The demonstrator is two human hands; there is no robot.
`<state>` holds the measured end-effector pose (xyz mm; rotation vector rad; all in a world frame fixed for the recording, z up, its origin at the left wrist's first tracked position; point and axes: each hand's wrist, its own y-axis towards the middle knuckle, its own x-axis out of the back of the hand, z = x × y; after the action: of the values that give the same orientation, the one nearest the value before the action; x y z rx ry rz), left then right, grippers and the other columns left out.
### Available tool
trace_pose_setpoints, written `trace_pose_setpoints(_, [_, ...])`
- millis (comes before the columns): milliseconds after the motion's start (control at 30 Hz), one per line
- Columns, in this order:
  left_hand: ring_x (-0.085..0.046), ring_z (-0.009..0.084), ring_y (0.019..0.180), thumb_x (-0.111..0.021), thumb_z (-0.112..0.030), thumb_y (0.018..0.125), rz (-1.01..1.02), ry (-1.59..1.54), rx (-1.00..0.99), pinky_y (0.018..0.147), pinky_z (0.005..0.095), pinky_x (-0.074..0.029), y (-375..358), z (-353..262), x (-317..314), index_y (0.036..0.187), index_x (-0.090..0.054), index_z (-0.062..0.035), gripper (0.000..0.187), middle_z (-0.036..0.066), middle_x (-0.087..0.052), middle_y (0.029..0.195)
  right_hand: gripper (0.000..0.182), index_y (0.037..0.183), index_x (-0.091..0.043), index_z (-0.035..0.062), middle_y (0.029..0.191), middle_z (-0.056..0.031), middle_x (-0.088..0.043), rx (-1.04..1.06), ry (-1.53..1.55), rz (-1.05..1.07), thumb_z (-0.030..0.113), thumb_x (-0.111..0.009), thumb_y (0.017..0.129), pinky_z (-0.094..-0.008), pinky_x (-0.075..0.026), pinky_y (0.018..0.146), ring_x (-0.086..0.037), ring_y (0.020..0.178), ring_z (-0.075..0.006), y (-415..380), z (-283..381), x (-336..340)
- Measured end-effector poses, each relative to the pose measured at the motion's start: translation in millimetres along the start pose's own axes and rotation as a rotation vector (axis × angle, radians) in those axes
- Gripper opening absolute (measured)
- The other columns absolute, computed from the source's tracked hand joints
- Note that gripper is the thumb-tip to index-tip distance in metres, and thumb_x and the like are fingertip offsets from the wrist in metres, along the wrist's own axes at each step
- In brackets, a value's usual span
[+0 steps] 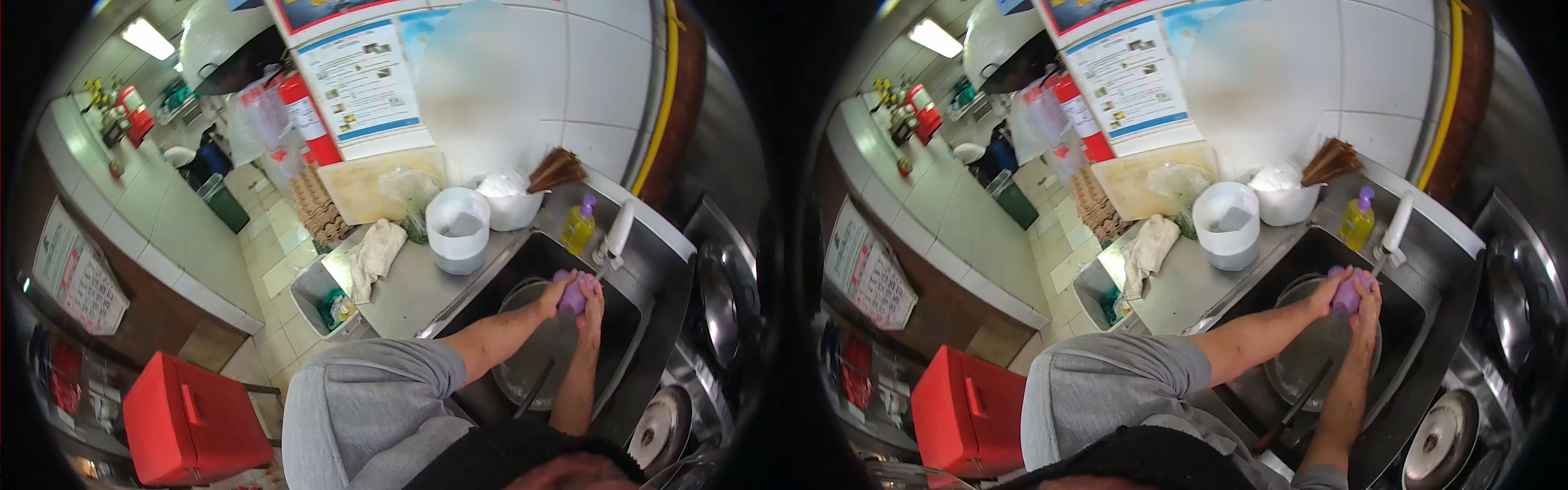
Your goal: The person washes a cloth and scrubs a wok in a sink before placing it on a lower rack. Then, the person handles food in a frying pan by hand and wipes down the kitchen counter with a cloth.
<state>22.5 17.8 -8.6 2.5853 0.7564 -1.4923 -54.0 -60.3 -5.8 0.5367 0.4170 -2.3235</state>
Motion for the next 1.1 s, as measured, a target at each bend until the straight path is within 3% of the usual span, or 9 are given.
trace_pose_setpoints(100, [-0.062,0.0248,0.078,-0.068,-0.048,0.071,-0.512,1.025,-0.428,0.067,0.0366,-0.048,13.9,-17.6,-13.4,0.09,-0.058,0.0006,0.053,0.016,-0.062,0.085,0.04,0.116,-0.049,0.0073,0.104,-0.0071,-0.057,0.009,0.061,-0.275,0.018,-0.063,0.08,-0.0327,-0.044,0.083,-0.055,0.093,-0.0193,-2.6,-16.1,28.0])
trace_pose_setpoints(167, [-0.061,0.0314,0.082,-0.067,-0.053,0.069,-0.449,1.344,-0.499,0.07,0.0388,-0.048,13.1,-17.3,-24.6,0.091,-0.058,0.0039,0.062,0.022,-0.061,0.086,0.044,0.117,-0.047,0.0064,0.106,-0.0082,-0.057,-0.322,0.473,-0.13,0.031,-0.059,0.082,-0.0358,-0.044,0.085,-0.056,0.096,-0.0233,-18.7,-4.3,18.3])
trace_pose_setpoints(267, [-0.058,0.0347,0.086,-0.065,-0.054,0.069,-0.076,1.575,-0.329,0.076,0.0372,-0.046,-16.2,-16.9,-47.5,0.096,-0.059,0.0006,0.061,0.022,-0.061,0.088,0.047,0.115,-0.05,0.0034,0.105,-0.0114,-0.058,-0.221,0.415,-0.099,0.04,-0.051,0.085,-0.0381,-0.045,0.086,-0.057,0.096,-0.0268,10.4,-33.3,30.5])
trace_pose_setpoints(433, [-0.058,0.0261,0.088,-0.066,-0.039,0.075,-0.273,1.288,-0.367,0.081,0.0371,-0.045,17.3,-5.7,-31.6,0.1,-0.06,-0.0089,0.04,0.011,-0.062,0.097,0.04,0.112,-0.053,0.0025,0.107,-0.0126,-0.058,0.001,0.151,-0.123,0.033,-0.048,0.087,-0.0359,-0.046,0.084,-0.058,0.094,-0.0231,1.3,-0.1,-1.5])
trace_pose_setpoints(500, [-0.059,0.0203,0.088,-0.064,-0.027,0.079,0.101,0.173,0.092,0.079,0.036,-0.047,8.2,-22.4,-38.3,0.104,-0.056,-0.0089,0.032,0.006,-0.06,0.098,0.039,0.113,-0.053,0.0035,0.108,-0.0115,-0.057,0.206,-0.349,-0.021,0.033,-0.048,0.089,-0.0341,-0.045,0.086,-0.056,0.097,-0.0214,28.8,-9.7,17.1])
trace_pose_setpoints(567, [-0.059,0.018,0.081,-0.062,-0.02,0.081,0.238,0.132,0.243,0.073,0.0328,-0.049,-6.0,-36.0,-55.0,0.113,-0.05,-0.0103,0.036,0.003,-0.058,0.087,0.049,0.118,-0.05,0.0046,0.112,-0.0103,-0.055,0.465,-0.561,-0.205,0.042,-0.05,0.087,-0.0336,-0.043,0.088,-0.053,0.103,-0.0206,36.6,3.3,10.5])
trace_pose_setpoints(633, [-0.06,0.0172,0.075,-0.06,-0.013,0.081,0.373,0.382,0.102,0.07,0.0316,-0.05,19.6,-30.0,-38.0,0.109,-0.052,-0.0084,0.029,0.004,-0.059,0.089,0.061,0.126,-0.044,0.0096,0.12,-0.0126,-0.051,0.03,0.129,0.072,0.055,-0.045,0.085,-0.0383,-0.039,0.093,-0.05,0.11,-0.0222,2.2,39.9,-7.1])
trace_pose_setpoints(767, [-0.058,0.0142,0.07,-0.066,-0.004,0.072,0.34,0.624,0.078,0.063,0.0282,-0.049,20.2,-29.1,-35.4,0.087,-0.058,-0.0054,0.016,0.006,-0.06,0.081,0.044,0.118,-0.05,0.0177,0.115,-0.0077,-0.054,-0.332,0.443,0.683,0.046,-0.052,0.085,-0.0461,-0.045,0.086,-0.052,0.106,-0.0227,-28.3,17.7,18.4])
trace_pose_setpoints(1100, [-0.051,0.0139,0.057,-0.066,-0.004,0.065,0.015,1.127,-0.033,0.052,0.03,-0.044,-24.4,-12.7,13.1,0.074,-0.056,-0.0033,0.013,0.004,-0.053,0.065,0.025,0.09,-0.058,0.0086,0.08,-0.0009,-0.057,-0.281,-0.191,0.14,0.011,-0.065,0.066,-0.0286,-0.043,0.056,-0.055,0.069,-0.0133,-75.7,-47.6,-20.2])
